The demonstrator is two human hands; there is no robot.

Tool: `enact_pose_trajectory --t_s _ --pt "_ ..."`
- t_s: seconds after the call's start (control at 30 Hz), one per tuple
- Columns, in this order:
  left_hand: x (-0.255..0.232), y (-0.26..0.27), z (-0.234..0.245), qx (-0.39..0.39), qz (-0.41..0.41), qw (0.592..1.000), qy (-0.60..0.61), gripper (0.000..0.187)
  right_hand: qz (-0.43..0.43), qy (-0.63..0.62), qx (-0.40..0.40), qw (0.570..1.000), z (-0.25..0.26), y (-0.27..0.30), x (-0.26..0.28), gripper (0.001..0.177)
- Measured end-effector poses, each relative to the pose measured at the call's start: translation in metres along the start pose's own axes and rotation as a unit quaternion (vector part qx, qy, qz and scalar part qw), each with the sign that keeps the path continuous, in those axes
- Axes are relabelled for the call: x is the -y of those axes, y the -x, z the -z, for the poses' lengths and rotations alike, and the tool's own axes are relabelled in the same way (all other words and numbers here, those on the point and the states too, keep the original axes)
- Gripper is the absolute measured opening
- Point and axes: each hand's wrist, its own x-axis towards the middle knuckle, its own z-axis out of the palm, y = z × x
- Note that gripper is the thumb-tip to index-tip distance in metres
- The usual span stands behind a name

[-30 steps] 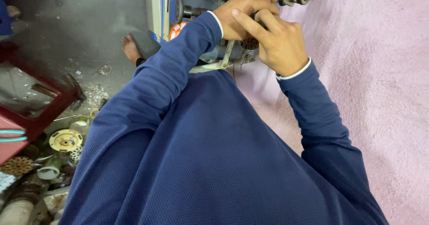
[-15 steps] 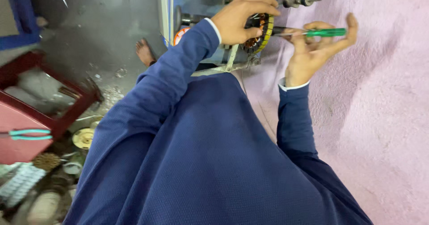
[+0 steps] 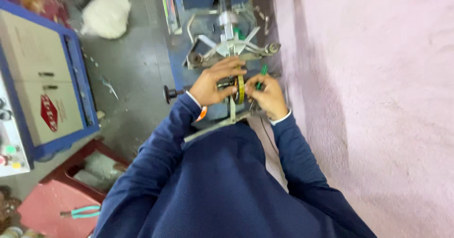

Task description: The person uses a green screwdriver to adjust and secure copper windings on a motor stator held in a blue bench vise. They repeatedly insert white insulating material into the slots between the windings and press the coils down to ensure they are tightly packed.

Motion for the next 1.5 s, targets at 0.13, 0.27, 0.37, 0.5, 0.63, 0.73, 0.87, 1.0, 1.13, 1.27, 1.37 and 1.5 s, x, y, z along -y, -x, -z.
enact_pose_trajectory --t_s 0.13,0.27,0.37,0.5,0.63,0.73,0.87,1.0,1.13,1.27,1.37,1.5 --pt "-0.011 -0.003 -0.001 0.004 0.017 1.000 0.000 0.060 0.011 0.055 -0.044 0.997 0.002 -0.001 -0.004 0.008" --pt "-0.018 -0.005 -0.001 0.007 0.024 1.000 -0.006 0.061 0.006 -0.041 -0.086 0.995 0.034 0.008 0.028 0.007" --pt "-0.018 -0.006 -0.002 0.006 0.053 0.999 0.006 0.061 0.061 -0.067 -0.025 0.996 0.050 0.025 0.054 0.010" --pt "-0.023 -0.009 -0.006 -0.026 0.061 0.997 -0.034 0.061 0.175 0.238 0.001 0.955 0.062 0.036 0.084 0.014" --pt "-0.039 0.013 -0.024 -0.141 0.005 0.979 -0.149 0.044 0.088 0.386 0.010 0.918 0.058 0.043 0.107 0.024" --pt "-0.039 0.062 -0.045 -0.207 0.044 0.961 -0.181 0.018 0.104 0.470 0.002 0.876 0.054 0.050 0.117 0.044" --pt "0.016 0.127 -0.050 -0.147 0.302 0.900 -0.279 0.011 0.275 0.347 -0.014 0.897 0.044 0.050 0.110 0.043" --pt "0.057 0.186 -0.046 -0.216 0.327 0.869 -0.303 0.019 -0.074 0.358 0.003 0.931 0.028 0.053 0.090 0.031" --pt "0.071 0.197 -0.046 -0.230 0.350 0.863 -0.282 0.015 0.045 0.328 0.095 0.939 0.019 0.054 0.071 0.023" --pt "0.069 0.188 -0.049 -0.223 0.313 0.875 -0.293 0.013 0.108 0.319 0.164 0.927 0.009 0.053 0.068 0.024" --pt "0.071 0.180 -0.051 -0.212 0.281 0.883 -0.310 0.017 0.111 0.332 0.187 0.918 0.001 0.052 0.068 0.025" --pt "0.080 0.170 -0.054 -0.201 0.263 0.884 -0.330 0.021 0.151 0.320 0.211 0.911 -0.009 0.050 0.068 0.024"
